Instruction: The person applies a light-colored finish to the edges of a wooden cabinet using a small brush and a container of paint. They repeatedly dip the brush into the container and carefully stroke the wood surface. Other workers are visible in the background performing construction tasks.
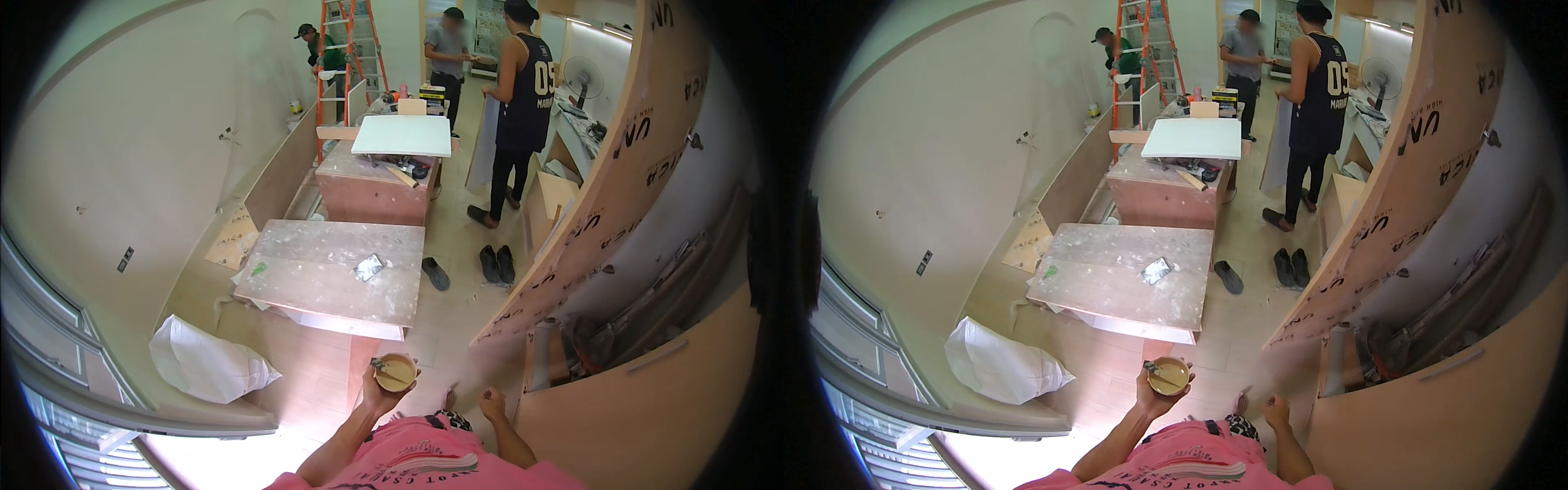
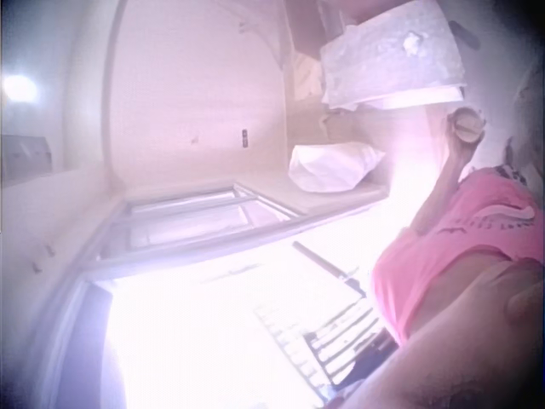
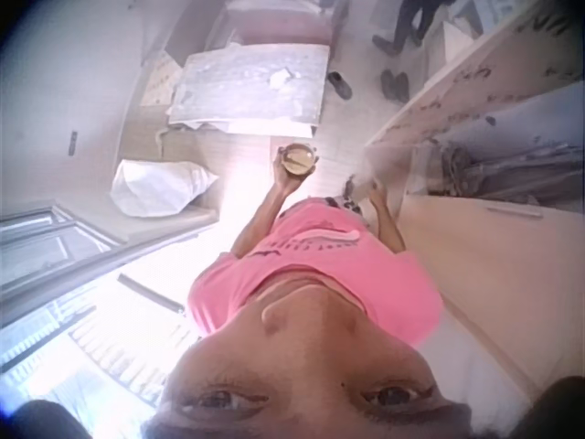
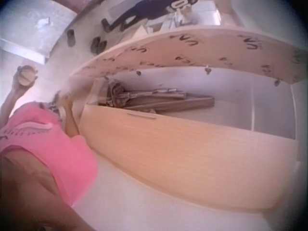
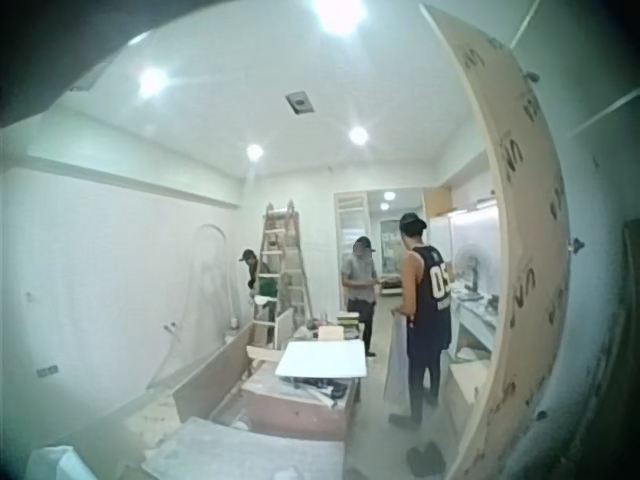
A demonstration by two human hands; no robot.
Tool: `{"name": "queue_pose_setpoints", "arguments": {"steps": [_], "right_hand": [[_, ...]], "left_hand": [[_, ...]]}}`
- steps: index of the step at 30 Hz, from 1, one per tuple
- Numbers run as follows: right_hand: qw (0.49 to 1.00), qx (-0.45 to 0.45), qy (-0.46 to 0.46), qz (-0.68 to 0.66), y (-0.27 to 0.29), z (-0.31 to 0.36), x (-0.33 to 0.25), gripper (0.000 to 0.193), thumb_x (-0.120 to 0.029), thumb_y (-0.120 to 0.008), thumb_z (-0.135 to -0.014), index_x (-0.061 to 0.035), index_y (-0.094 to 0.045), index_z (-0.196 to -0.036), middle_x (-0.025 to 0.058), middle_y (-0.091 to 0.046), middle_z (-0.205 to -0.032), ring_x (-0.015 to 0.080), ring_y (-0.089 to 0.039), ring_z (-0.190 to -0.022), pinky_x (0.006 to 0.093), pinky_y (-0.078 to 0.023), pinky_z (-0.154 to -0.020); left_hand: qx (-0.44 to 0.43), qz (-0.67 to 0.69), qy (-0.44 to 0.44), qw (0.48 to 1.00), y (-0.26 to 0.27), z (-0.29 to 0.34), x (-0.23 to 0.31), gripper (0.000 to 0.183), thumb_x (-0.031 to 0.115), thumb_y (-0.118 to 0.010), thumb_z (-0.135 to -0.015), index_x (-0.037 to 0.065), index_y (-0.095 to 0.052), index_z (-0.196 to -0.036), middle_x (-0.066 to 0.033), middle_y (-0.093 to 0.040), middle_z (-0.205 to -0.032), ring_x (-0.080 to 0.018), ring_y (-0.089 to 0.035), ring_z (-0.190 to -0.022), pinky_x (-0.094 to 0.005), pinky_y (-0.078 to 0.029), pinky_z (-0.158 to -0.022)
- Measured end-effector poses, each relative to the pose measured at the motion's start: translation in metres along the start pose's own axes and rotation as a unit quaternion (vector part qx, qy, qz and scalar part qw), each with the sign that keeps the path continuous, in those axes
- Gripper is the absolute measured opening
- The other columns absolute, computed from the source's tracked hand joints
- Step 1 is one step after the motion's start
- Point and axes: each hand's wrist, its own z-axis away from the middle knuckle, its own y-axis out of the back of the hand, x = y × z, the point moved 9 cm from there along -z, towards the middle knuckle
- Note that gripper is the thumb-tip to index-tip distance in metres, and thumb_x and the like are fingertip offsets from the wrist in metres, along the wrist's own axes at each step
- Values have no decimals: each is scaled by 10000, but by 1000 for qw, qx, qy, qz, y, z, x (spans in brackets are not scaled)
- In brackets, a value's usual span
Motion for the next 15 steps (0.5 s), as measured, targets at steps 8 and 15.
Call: {"name": "queue_pose_setpoints", "arguments": {"steps": [8,15], "right_hand": [[978,12,-184,97,34,95,112,158,-117,-661,-741,10,-621,-825,199,-677,-811,370,-666,-782,442,-524,-733],[985,48,-150,69,47,115,130,170,-118,-679,-711,14,-633,-807,188,-663,-744,322,-663,-713,420,-516,-670]], "left_hand": [[-12,0,55,998,-9,-11,-17,742,643,-389,-961,38,-495,-1376,-187,-533,-1370,-372,-529,-1219,-459,-486,-951],[49,3,70,996,2,-28,-28,720,625,-384,-969,52,-486,-1394,-184,-525,-1359,-398,-510,-1254,-495,-457,-1022]]}}
